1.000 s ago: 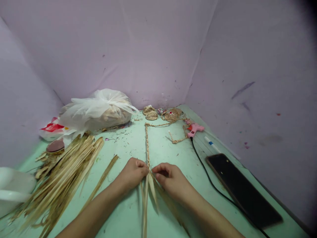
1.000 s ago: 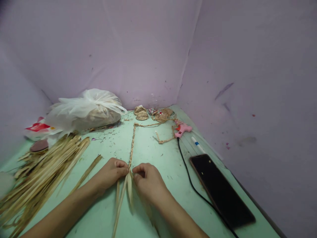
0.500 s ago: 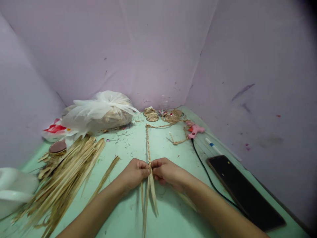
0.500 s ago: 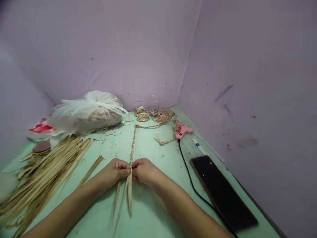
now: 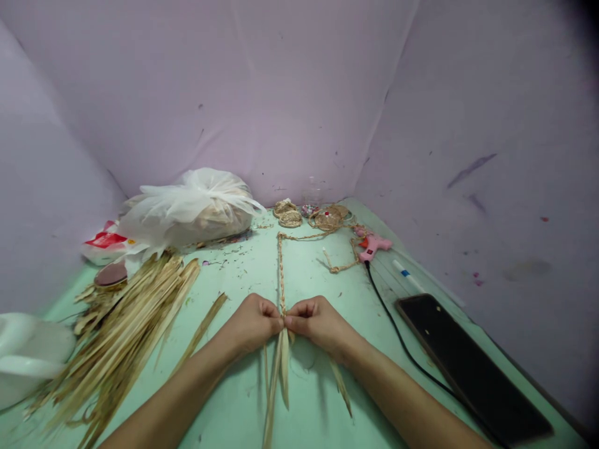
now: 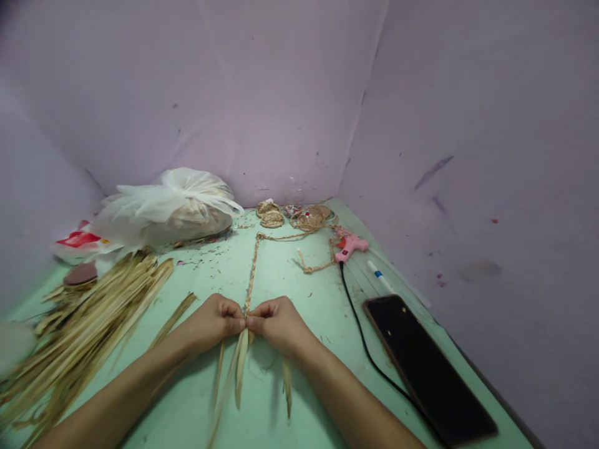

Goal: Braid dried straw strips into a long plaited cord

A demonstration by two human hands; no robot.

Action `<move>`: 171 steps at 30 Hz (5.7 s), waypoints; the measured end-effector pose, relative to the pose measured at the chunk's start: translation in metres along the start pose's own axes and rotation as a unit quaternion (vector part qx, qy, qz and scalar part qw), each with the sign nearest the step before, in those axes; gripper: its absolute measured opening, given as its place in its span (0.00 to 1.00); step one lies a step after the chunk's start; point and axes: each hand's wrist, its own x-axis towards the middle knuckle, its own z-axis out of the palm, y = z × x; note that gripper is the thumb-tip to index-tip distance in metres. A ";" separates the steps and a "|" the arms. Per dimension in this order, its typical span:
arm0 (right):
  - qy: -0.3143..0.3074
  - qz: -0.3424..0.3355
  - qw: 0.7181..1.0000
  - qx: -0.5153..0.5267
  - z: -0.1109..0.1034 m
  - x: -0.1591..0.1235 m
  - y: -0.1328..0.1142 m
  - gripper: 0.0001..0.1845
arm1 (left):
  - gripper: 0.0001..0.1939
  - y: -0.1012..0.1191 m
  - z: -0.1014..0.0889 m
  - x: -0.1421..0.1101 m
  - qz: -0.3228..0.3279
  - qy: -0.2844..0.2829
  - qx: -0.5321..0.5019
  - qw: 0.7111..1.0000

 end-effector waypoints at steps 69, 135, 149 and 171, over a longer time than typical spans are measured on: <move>0.081 -0.137 0.971 -0.181 0.009 -0.011 0.003 0.08 | 0.11 0.001 0.012 -0.012 0.028 0.077 0.079 0.994; 0.033 -0.068 0.957 -0.279 -0.011 -0.025 -0.001 0.10 | 0.10 -0.011 0.019 -0.008 0.079 -0.003 -0.032 0.996; -0.001 -0.102 0.985 -0.138 -0.010 -0.023 -0.007 0.11 | 0.10 -0.010 0.024 -0.011 0.072 0.000 -0.117 0.990; 0.080 0.024 0.993 0.083 0.011 -0.024 -0.003 0.06 | 0.12 0.025 0.029 -0.057 0.073 0.132 0.387 0.910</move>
